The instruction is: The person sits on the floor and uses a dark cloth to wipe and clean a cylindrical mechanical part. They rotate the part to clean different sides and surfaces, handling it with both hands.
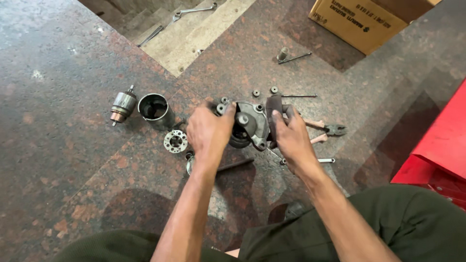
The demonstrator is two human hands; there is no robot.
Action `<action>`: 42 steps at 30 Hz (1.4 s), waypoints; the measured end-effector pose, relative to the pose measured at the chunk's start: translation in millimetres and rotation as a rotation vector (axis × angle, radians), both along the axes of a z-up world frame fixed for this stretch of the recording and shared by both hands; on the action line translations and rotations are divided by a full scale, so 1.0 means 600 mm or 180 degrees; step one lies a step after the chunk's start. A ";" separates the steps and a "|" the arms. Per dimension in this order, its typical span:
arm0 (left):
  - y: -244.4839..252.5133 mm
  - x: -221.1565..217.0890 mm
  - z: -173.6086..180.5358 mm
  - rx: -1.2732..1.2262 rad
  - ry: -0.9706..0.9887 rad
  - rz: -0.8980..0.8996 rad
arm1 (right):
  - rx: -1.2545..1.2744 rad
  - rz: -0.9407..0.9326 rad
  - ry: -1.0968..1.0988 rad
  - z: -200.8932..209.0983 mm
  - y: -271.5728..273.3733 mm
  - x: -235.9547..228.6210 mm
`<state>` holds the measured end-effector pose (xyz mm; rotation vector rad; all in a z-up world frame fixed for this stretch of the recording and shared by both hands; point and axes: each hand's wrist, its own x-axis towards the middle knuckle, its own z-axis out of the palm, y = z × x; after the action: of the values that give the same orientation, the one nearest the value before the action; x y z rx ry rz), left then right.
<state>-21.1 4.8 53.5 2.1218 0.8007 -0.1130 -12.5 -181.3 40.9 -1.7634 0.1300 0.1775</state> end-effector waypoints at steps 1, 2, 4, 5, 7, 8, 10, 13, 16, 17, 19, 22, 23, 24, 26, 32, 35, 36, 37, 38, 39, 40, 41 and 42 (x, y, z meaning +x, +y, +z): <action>-0.007 0.000 -0.013 0.0253 -0.0490 -0.0125 | -0.0001 0.0192 -0.0258 0.000 0.003 0.010; -0.010 0.002 -0.025 0.0506 -0.0979 -0.0251 | -0.0133 0.0203 -0.0347 0.002 0.002 0.016; -0.005 0.002 -0.047 -0.0276 -0.1391 -0.0953 | -0.0385 0.0267 -0.0498 -0.001 0.004 0.017; -0.005 -0.003 -0.052 -0.0680 -0.1575 -0.1308 | -0.0826 0.0238 -0.0512 -0.006 0.005 0.013; 0.003 -0.017 -0.048 -0.0468 -0.1389 -0.1705 | -0.1702 0.0163 -0.0569 -0.019 0.002 0.010; 0.006 -0.021 -0.040 -0.0356 -0.1304 -0.1910 | -0.1847 0.0107 -0.0942 -0.027 0.002 0.012; 0.004 -0.038 -0.024 -0.0079 -0.0995 -0.2263 | -0.2120 -0.0004 -0.1674 -0.041 0.006 0.011; -0.002 -0.060 -0.017 0.0629 -0.1252 -0.2321 | -0.1693 0.0055 -0.0838 -0.043 0.013 0.004; 0.002 -0.061 -0.019 0.0850 -0.1558 -0.2320 | -0.1561 0.0198 -0.0750 -0.037 0.013 -0.001; 0.003 -0.060 -0.016 0.0804 -0.1615 -0.2358 | -0.1446 0.0318 -0.0836 -0.034 0.010 -0.001; 0.008 -0.059 -0.004 0.0807 -0.1481 -0.2354 | -0.1220 0.0554 -0.1019 -0.022 0.000 0.007; 0.016 -0.045 0.026 0.0811 -0.1096 -0.2194 | -0.1698 0.0706 -0.1106 0.020 -0.029 0.025; 0.016 -0.042 0.036 0.0806 -0.0919 -0.2118 | -0.1537 0.0678 -0.0898 0.035 -0.036 0.025; 0.016 -0.041 0.044 0.0704 -0.0710 -0.1973 | -0.1376 0.0648 -0.0690 0.051 -0.044 0.024; 0.023 -0.043 0.057 0.0519 -0.0286 -0.1662 | -0.1162 0.0619 -0.0226 0.072 -0.047 0.012; 0.005 -0.047 0.018 0.0826 -0.1323 -0.1901 | -0.0888 0.0901 -0.0950 0.041 -0.016 -0.025; -0.007 -0.042 -0.002 0.0856 -0.1222 -0.1876 | -0.0739 0.0813 -0.0744 0.033 -0.019 -0.029; -0.010 -0.040 -0.004 0.0741 -0.1247 -0.1844 | -0.0610 0.0742 -0.0563 0.032 -0.019 -0.030; -0.001 -0.042 -0.005 0.0654 -0.1259 -0.1804 | -0.0451 0.0681 -0.0386 0.032 -0.016 -0.029; 0.006 -0.042 -0.004 0.0567 -0.1271 -0.1764 | -0.0650 0.0665 -0.0326 0.034 -0.017 -0.024; 0.014 -0.045 -0.005 0.0500 -0.1347 -0.1750 | -0.0832 0.0651 -0.0241 0.033 -0.016 -0.023; 0.021 -0.048 -0.005 0.0433 -0.1423 -0.1735 | -0.1015 0.0639 -0.0155 0.032 -0.014 -0.022; 0.028 -0.049 -0.004 0.0380 -0.1499 -0.1704 | -0.1054 0.0687 -0.0294 0.030 -0.008 -0.019; 0.033 -0.050 -0.003 0.0462 -0.1609 -0.1667 | -0.1093 0.0733 -0.0434 0.028 -0.001 -0.015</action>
<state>-51.1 24.6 51.5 2.3078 -0.0500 0.2073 -21.8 -182.0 57.7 -2.1259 -0.1513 0.2098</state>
